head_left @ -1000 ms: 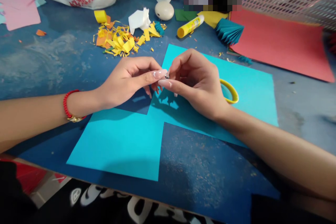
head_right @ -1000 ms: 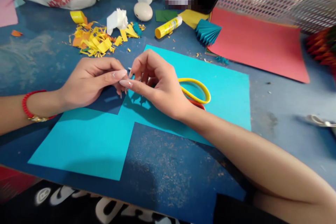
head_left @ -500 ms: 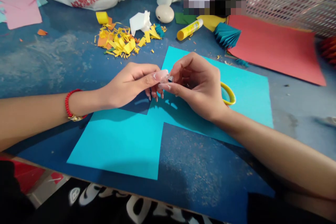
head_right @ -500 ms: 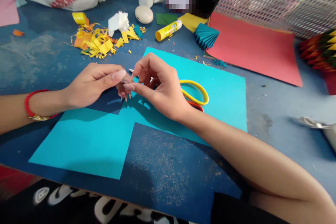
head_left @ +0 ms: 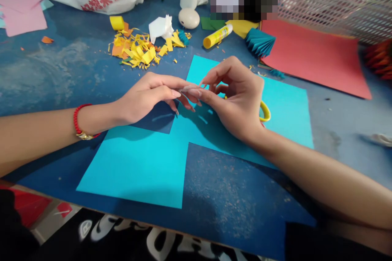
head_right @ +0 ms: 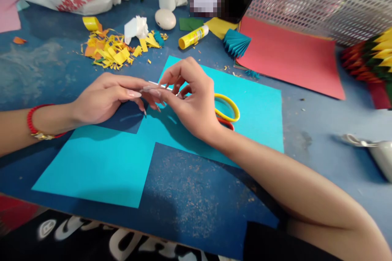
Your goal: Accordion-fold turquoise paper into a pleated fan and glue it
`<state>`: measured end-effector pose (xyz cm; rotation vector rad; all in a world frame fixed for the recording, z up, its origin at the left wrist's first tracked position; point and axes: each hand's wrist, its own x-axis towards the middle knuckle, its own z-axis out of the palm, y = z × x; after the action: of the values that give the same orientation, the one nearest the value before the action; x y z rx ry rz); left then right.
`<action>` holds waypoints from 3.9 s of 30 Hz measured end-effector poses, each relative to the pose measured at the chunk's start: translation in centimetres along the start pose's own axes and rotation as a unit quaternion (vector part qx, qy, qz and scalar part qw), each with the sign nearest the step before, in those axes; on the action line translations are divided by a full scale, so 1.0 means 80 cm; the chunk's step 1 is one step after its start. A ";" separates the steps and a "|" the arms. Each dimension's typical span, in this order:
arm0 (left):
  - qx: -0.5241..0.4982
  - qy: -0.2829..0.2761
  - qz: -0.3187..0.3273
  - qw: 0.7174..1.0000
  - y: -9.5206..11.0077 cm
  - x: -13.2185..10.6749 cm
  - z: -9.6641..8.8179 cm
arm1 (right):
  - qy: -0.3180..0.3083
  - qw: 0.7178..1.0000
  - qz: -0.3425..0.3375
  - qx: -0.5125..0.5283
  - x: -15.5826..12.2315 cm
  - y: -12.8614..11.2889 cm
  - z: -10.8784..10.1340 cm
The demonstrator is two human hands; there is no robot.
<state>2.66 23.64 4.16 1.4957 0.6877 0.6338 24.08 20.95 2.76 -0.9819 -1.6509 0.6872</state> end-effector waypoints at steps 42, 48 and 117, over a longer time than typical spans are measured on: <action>-0.014 0.105 0.028 0.994 -0.009 -0.006 0.003 | -0.042 0.994 -0.090 0.038 -0.006 -0.004 0.001; -0.032 0.126 0.038 0.991 -0.007 -0.008 0.005 | -0.033 0.986 -0.164 0.028 0.000 -0.002 0.000; 0.027 0.071 0.049 0.996 -0.015 -0.011 -0.007 | -0.029 0.991 -0.110 0.068 -0.011 0.006 0.009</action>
<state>1.61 23.40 3.02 1.5519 0.7477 0.8089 23.63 20.44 1.72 -0.6766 -1.7078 0.6749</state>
